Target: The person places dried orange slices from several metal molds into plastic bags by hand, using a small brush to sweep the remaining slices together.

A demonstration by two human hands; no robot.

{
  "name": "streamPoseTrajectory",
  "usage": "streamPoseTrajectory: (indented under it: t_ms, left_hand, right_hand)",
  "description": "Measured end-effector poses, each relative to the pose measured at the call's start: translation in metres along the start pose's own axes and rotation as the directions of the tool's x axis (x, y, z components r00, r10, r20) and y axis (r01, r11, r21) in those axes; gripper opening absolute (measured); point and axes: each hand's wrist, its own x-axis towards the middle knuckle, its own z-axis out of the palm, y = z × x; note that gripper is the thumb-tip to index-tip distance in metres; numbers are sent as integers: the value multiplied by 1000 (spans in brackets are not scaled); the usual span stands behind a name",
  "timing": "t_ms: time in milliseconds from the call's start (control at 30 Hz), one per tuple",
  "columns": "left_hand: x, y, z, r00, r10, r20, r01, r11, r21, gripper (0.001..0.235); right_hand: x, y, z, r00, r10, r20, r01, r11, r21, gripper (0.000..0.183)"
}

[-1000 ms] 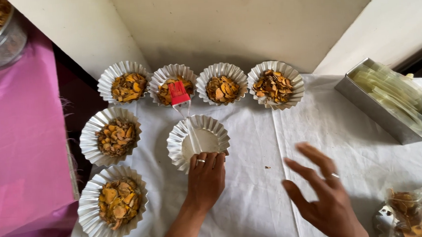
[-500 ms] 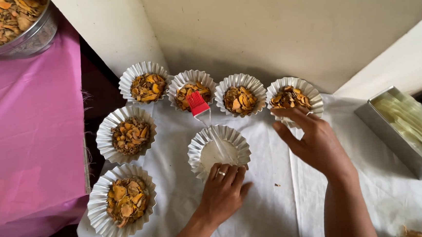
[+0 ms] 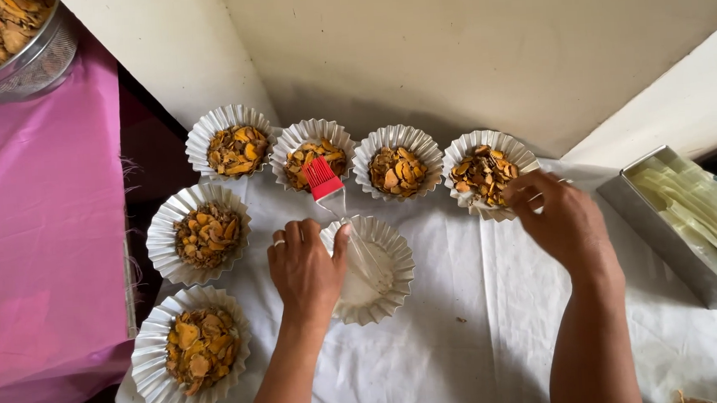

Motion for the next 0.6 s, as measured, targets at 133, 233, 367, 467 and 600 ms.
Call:
streamPoseTrajectory:
  t_ms: [133, 233, 367, 467, 600]
  left_hand:
    - [12, 17, 3, 913, -137, 385, 138, 990, 26, 95]
    - [6, 16, 27, 993, -53, 109, 54, 999, -5, 70]
    - [-1, 6, 48, 966, -98, 238, 107, 994, -23, 48]
    - [3, 2, 39, 907, -143, 397, 191, 978, -84, 35]
    - [2, -3, 27, 839, -135, 527, 273, 942, -194, 31]
  right_hand:
    - [18, 25, 16, 987, 152, -43, -151, 988, 28, 43]
    - [31, 45, 33, 984, 156, -88, -155, 988, 20, 56]
    - [34, 41, 34, 972, 208, -106, -197, 975, 105, 68]
    - [48, 61, 46, 965, 234, -118, -224, 970, 90, 70]
    - [81, 133, 87, 948, 306, -87, -301, 951, 64, 50]
